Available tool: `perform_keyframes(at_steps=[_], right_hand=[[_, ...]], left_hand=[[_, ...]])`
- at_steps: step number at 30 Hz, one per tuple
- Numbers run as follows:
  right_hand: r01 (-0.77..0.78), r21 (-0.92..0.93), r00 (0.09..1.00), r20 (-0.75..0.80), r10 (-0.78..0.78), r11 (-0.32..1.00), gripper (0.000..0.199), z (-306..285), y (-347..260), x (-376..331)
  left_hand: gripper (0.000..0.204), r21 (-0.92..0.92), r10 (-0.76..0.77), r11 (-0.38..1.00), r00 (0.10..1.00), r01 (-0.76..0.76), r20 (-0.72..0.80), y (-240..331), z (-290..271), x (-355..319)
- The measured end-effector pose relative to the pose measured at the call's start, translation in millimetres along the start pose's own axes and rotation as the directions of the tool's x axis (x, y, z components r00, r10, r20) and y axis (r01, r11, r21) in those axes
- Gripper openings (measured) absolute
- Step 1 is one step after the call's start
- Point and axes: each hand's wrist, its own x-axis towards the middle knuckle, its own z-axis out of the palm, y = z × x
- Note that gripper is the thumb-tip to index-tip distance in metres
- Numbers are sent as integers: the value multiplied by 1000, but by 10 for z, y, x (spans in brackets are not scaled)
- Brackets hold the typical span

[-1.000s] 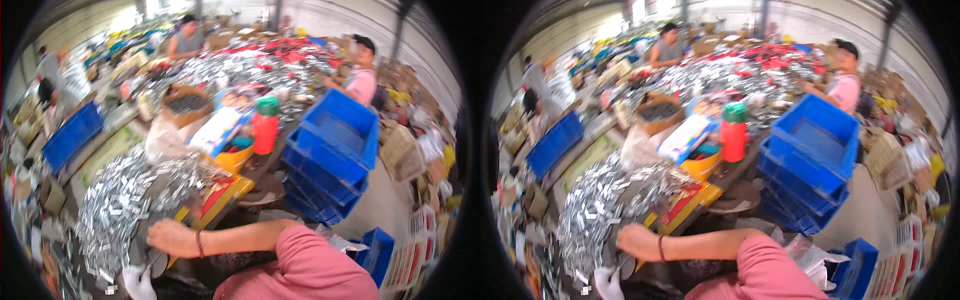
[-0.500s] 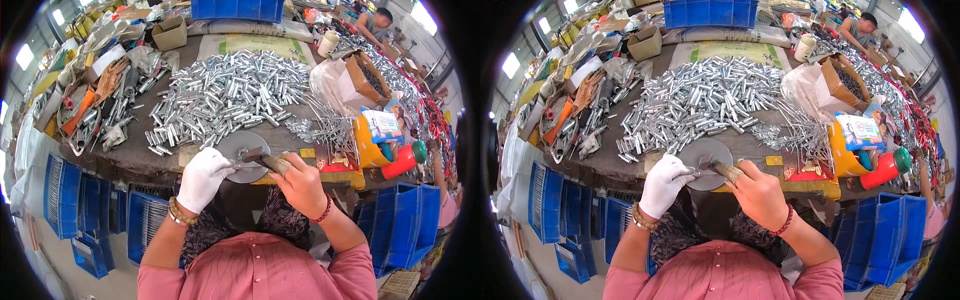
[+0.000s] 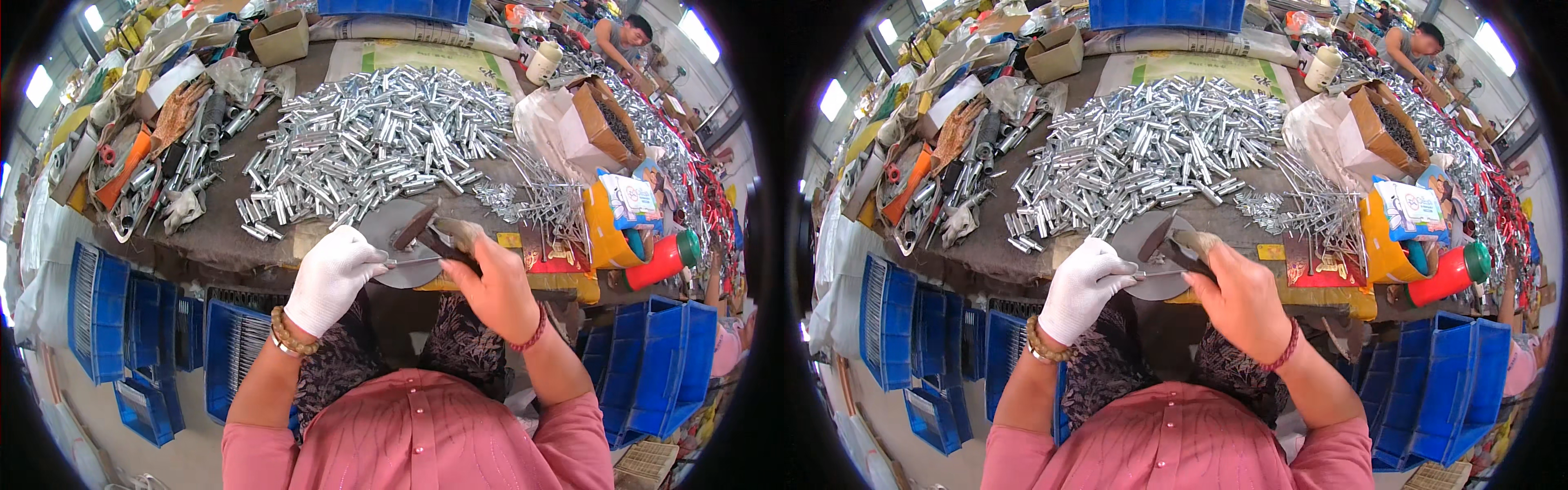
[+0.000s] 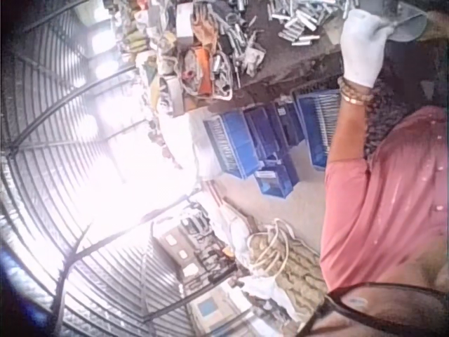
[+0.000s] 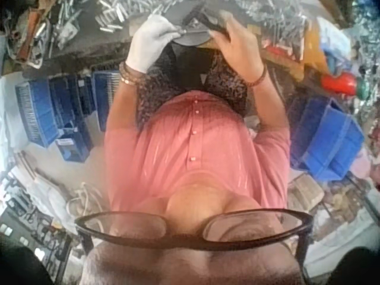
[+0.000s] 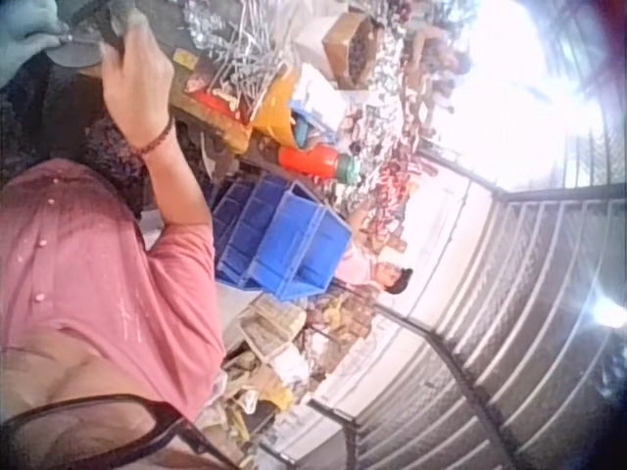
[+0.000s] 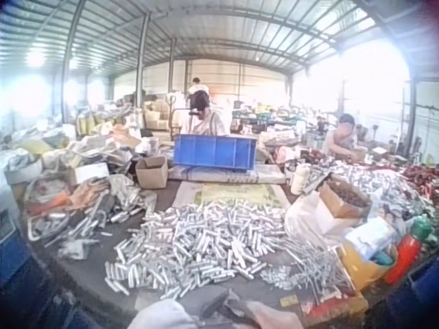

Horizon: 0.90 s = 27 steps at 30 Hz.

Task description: The person sorts through metal pins on a table, inserts thin metal rods into the pins, hammers the components together on a metal base, and stacks the assembled pieces into blue plastic bins.

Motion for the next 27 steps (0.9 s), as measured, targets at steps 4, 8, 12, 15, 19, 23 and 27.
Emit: perform_keyframes(at_steps=[4,8,12,15,19,23,27], right_hand=[[69,-252,975,221,-12,965,22,-42,126,161],[247,-407,968,136,-209,880,22,27,35,136],[70,-468,982,186,21,881,12,52,-66,-271],[-27,-331,985,152,82,943,18,225,-41,-358],[-174,84,976,146,161,981,17,489,144,-401],[-249,247,962,174,210,937,23,463,99,-356],[-278,360,958,171,230,890,23,578,85,-384]], left_hand=[[11,5,-18,1000,999,18,34,30,-50,-9],[13,20,-68,998,998,68,14,-2,-22,-28],[10,-11,11,1000,1000,-11,26,33,122,64],[11,40,54,998,998,-56,37,20,105,45],[22,87,58,994,997,-63,53,-117,14,-119],[11,211,321,908,926,-361,200,-160,-10,77],[19,176,-15,984,978,-23,210,-237,-73,22]])
